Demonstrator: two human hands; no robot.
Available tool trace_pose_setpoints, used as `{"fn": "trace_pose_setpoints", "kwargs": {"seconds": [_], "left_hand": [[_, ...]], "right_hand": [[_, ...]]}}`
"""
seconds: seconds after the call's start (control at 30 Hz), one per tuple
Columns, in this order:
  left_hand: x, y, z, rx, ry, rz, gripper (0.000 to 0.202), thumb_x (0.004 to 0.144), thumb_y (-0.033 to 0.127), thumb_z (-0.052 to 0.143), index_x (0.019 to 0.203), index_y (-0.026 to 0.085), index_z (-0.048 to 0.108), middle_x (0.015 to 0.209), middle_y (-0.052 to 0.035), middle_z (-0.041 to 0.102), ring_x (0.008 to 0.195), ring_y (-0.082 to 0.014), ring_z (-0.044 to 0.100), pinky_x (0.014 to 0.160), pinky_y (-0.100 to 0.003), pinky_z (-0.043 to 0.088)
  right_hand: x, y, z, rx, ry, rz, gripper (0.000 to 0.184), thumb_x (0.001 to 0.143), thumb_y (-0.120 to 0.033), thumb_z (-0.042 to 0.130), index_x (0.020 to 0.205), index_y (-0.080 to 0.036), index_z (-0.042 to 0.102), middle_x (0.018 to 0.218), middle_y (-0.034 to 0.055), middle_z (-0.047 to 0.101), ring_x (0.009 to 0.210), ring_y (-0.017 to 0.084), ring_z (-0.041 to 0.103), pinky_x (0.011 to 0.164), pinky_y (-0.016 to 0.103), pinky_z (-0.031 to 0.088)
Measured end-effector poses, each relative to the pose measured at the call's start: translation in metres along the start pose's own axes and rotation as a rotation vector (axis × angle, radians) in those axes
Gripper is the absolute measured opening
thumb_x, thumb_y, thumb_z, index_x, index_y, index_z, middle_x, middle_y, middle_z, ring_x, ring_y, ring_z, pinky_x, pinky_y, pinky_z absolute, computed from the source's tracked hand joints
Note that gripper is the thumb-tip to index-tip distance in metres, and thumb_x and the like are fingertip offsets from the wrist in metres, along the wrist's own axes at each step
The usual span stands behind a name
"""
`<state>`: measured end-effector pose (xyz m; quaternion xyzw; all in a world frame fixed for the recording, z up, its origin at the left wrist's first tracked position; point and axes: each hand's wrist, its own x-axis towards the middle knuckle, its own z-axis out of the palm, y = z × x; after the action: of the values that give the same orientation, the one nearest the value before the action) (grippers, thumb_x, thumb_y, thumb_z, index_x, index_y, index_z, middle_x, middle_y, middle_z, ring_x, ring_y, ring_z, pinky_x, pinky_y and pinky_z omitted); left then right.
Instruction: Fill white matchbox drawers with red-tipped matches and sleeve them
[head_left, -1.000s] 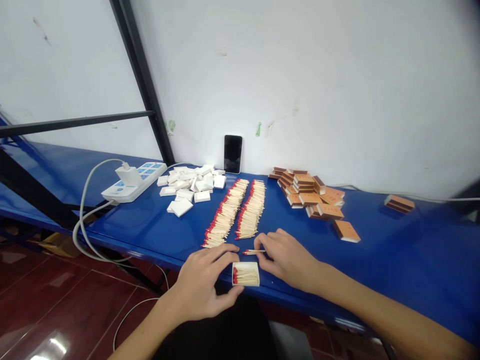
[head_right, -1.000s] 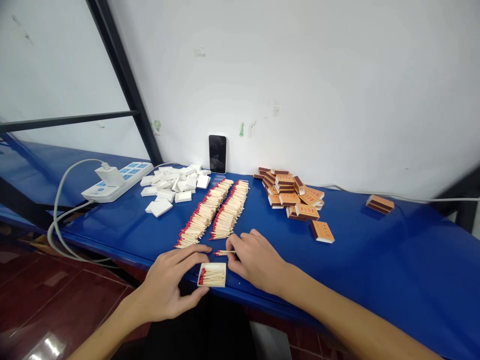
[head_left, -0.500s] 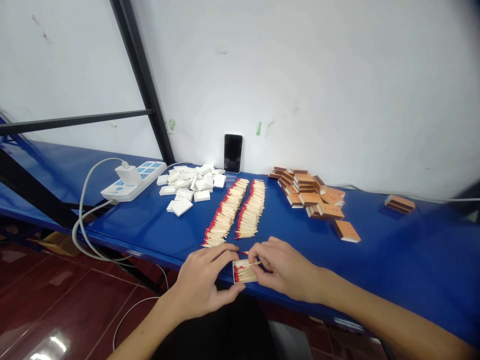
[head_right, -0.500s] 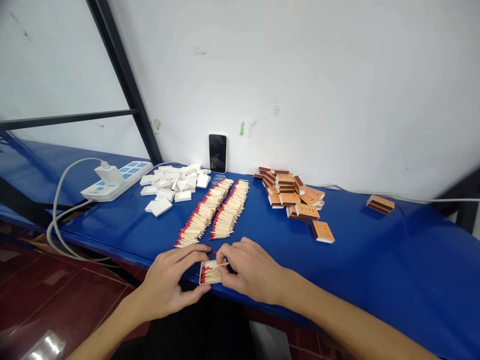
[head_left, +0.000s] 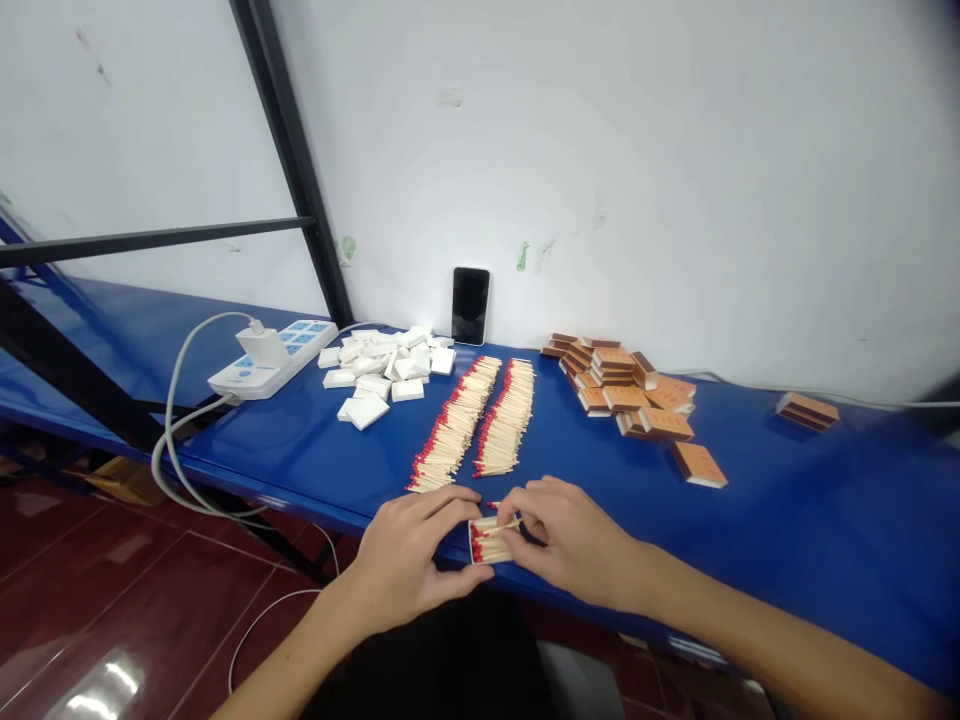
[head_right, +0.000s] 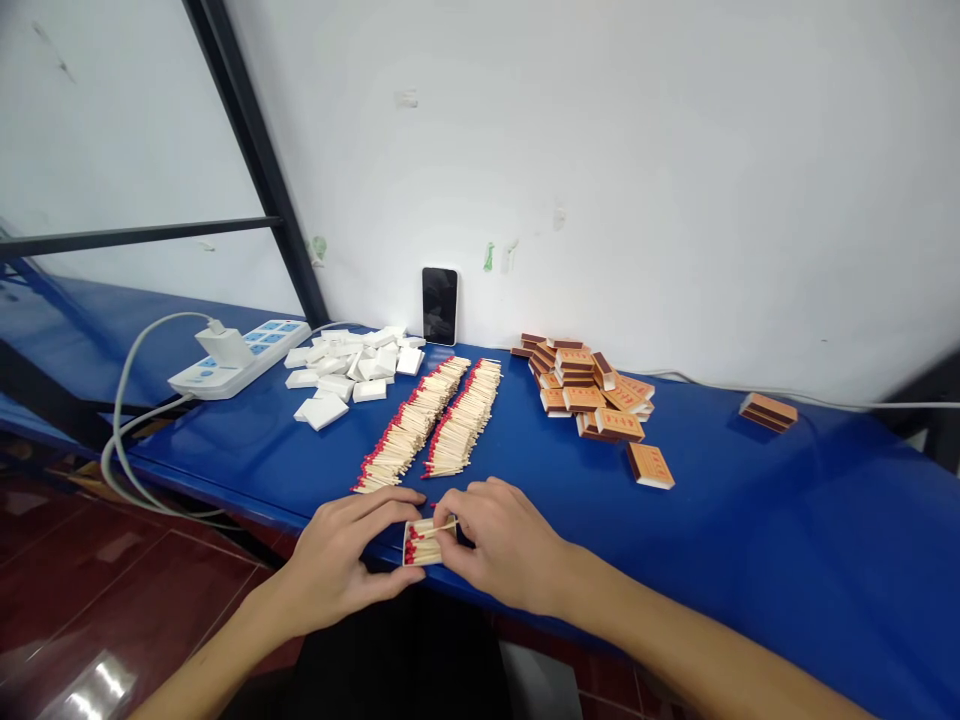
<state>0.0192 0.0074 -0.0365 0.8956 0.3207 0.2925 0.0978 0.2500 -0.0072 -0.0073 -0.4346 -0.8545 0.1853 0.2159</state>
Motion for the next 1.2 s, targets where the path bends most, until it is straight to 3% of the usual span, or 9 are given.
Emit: {"fn": "trace_pose_setpoints", "kwargs": {"seconds": [0.3,0.43,0.53,0.73,1.03,1.2], "left_hand": [[0.0011,-0.0001,-0.0003,-0.01,0.01,0.002,0.032,0.087,0.049,0.07,0.106,0.024,0.064,0.116,-0.0037,0.073,0.1,-0.0212,0.072,0.084,-0.029,0.056],[0.0012,0.0007,-0.0009,-0.011,0.004,0.001,0.032,0.087,0.048,0.071,0.107,0.024,0.063,0.117,-0.0034,0.072,0.101,-0.0218,0.072,0.084,-0.03,0.056],[0.0006,0.0012,-0.0013,-0.006,-0.013,-0.004,0.033,0.087,0.048,0.071,0.108,0.025,0.063,0.118,-0.0032,0.072,0.101,-0.0223,0.072,0.084,-0.031,0.055],[-0.0002,0.0004,-0.0012,0.009,-0.005,0.002,0.033,0.087,0.049,0.07,0.108,0.024,0.063,0.118,-0.0038,0.072,0.101,-0.0226,0.072,0.085,-0.031,0.056],[0.0002,0.0006,-0.0015,0.018,-0.013,0.002,0.036,0.088,0.051,0.069,0.111,0.024,0.064,0.119,-0.0058,0.072,0.103,-0.0232,0.072,0.085,-0.03,0.057],[-0.0001,0.0003,-0.0022,0.014,-0.014,0.003,0.037,0.088,0.051,0.069,0.112,0.024,0.064,0.118,-0.0059,0.072,0.103,-0.0229,0.072,0.087,-0.03,0.057]], "right_hand": [[0.0011,-0.0021,0.0003,0.077,-0.03,-0.008,0.013,0.093,-0.025,0.058,0.095,-0.022,0.071,0.06,-0.0055,0.056,0.058,0.012,0.051,0.068,0.026,0.037],[-0.0015,-0.0007,-0.0014,0.065,0.033,-0.049,0.015,0.093,-0.026,0.057,0.097,-0.023,0.072,0.062,-0.0037,0.061,0.059,0.013,0.054,0.068,0.026,0.037],[-0.0025,0.002,-0.0018,0.007,0.105,-0.082,0.014,0.091,-0.024,0.057,0.092,-0.02,0.07,0.063,-0.0029,0.061,0.056,0.012,0.051,0.067,0.027,0.036],[-0.0017,0.0044,-0.0011,-0.012,0.077,-0.107,0.01,0.085,-0.019,0.059,0.078,-0.02,0.066,0.061,-0.0044,0.059,0.054,0.01,0.048,0.065,0.026,0.032],[0.0035,0.003,0.0026,-0.042,0.119,0.032,0.016,0.085,-0.023,0.063,0.069,-0.02,0.064,0.055,-0.0049,0.057,0.052,0.01,0.046,0.067,0.028,0.031],[0.0022,0.0026,0.0029,-0.051,0.131,0.008,0.019,0.087,-0.025,0.06,0.068,-0.02,0.06,0.057,-0.0047,0.056,0.053,0.011,0.047,0.067,0.027,0.031]]}}
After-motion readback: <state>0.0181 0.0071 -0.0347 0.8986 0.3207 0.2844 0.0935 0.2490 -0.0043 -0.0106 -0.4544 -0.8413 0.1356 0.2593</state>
